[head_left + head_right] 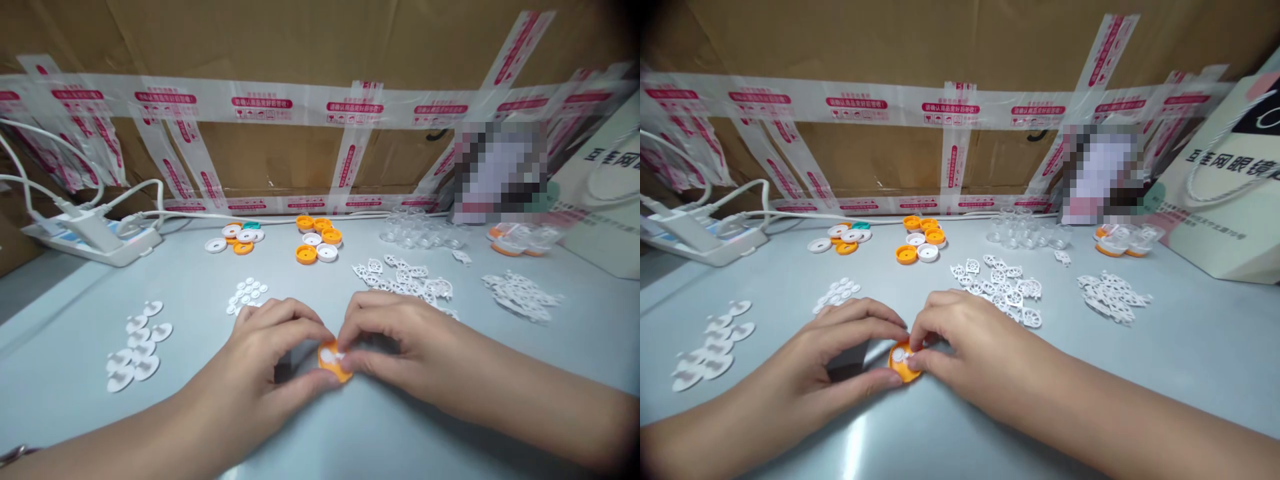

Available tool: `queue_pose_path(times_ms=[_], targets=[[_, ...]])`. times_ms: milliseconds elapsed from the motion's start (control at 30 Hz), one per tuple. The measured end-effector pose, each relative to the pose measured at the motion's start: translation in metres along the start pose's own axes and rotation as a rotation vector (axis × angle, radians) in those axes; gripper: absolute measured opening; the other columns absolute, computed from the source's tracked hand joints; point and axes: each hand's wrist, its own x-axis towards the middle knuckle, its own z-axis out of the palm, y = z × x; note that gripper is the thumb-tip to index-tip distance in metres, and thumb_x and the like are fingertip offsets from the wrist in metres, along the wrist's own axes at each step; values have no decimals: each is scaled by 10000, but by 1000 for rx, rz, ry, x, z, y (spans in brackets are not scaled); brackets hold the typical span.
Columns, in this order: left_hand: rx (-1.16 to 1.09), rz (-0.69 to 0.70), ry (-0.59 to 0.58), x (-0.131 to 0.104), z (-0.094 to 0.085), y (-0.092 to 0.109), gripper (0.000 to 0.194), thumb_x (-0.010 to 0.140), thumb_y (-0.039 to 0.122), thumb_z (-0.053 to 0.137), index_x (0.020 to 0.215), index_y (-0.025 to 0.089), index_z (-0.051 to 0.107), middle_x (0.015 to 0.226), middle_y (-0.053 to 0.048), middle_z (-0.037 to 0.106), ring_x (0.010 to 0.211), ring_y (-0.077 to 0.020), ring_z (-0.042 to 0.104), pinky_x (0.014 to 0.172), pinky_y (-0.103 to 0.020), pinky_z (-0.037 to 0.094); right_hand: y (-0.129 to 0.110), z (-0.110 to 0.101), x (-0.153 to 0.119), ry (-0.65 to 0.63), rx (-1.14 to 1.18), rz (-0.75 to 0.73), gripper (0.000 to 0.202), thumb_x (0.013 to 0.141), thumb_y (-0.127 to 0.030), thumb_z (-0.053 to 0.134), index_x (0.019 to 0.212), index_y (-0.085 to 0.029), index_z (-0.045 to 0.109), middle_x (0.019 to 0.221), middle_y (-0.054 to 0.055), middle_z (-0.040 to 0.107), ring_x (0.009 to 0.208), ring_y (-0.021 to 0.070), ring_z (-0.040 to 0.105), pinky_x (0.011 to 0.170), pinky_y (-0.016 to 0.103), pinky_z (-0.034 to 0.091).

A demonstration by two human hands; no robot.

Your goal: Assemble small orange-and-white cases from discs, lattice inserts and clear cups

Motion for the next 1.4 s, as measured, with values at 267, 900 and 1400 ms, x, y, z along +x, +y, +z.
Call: queue_pose_path(times_ms=[267,900,1400], targets=[[28,-8,-8,-1,0,2,184,790,372,580,956,295,598,1013,0,596,932,-180,526,804,-325,355,-22,-15,13,-233,-256,151,119,738,-203,523,749,-213,641,733,4,629,706,141,568,601,226,383],[192,133,157,-5,2,4,161,812,291,566,959,276,629,997,-8,608,920,-174,528,774,-324,318,-15,-15,12,-175,-97,40,45,686,-215,575,716,-194,601,640,-35,594,554,74,502,487,169,352],[264,212,243,-9,-1,3,149,849,260,532,900,321,658,1006,26,639,929,-151,544,818,-333,278,0,-37,21,-59,64,100,151,776,-291,537,784,-167,623,719,4,636,649,94,563,570,189,432]])
